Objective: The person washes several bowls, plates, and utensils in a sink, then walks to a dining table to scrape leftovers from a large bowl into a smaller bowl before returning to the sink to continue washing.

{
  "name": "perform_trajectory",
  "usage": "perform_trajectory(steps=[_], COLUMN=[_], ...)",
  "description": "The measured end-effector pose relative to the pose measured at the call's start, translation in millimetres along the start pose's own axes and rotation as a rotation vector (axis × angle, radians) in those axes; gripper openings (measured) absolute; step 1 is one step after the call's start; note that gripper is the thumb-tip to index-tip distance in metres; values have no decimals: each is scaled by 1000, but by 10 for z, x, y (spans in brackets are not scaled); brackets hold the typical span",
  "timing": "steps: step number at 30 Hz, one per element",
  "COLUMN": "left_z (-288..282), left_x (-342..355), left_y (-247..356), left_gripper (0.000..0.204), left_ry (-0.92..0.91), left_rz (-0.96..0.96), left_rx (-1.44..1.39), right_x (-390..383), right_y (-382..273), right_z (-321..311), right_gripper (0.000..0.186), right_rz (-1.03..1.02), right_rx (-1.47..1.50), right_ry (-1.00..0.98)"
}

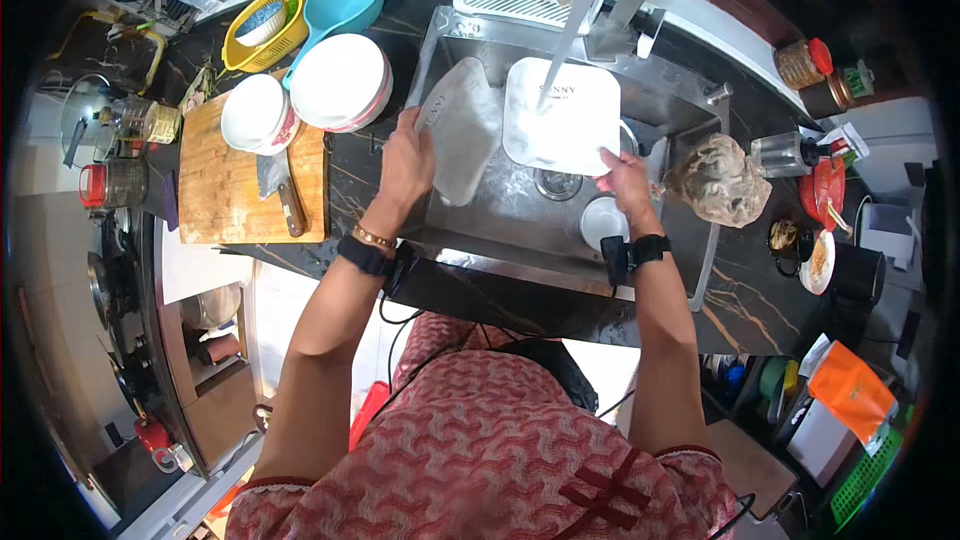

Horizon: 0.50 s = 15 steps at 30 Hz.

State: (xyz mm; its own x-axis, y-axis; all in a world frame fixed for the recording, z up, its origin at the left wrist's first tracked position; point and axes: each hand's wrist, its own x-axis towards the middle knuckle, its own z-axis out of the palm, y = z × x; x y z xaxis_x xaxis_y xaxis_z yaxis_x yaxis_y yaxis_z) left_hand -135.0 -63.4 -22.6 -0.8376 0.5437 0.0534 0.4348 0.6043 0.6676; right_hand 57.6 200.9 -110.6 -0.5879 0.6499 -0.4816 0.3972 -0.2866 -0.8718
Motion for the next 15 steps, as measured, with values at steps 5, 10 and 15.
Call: perform_trajectory(steps=[5, 10, 15], left_z=[330, 361, 341], left_x=[35, 12, 2], left_y=[10, 236, 475], left_gripper=[35, 44, 38], left_ry=[45, -117, -156], left_rz=[-64, -352, -425], left_rx=[-308, -764, -850], right_x=[-147, -225, -301], right_y=[64, 13, -127], right_z=[223, 473, 512], right_gripper=[23, 22, 26], right_rz=[127, 125, 144], right_rx=[428, 454, 355], right_ry=[-178, -259, -386])
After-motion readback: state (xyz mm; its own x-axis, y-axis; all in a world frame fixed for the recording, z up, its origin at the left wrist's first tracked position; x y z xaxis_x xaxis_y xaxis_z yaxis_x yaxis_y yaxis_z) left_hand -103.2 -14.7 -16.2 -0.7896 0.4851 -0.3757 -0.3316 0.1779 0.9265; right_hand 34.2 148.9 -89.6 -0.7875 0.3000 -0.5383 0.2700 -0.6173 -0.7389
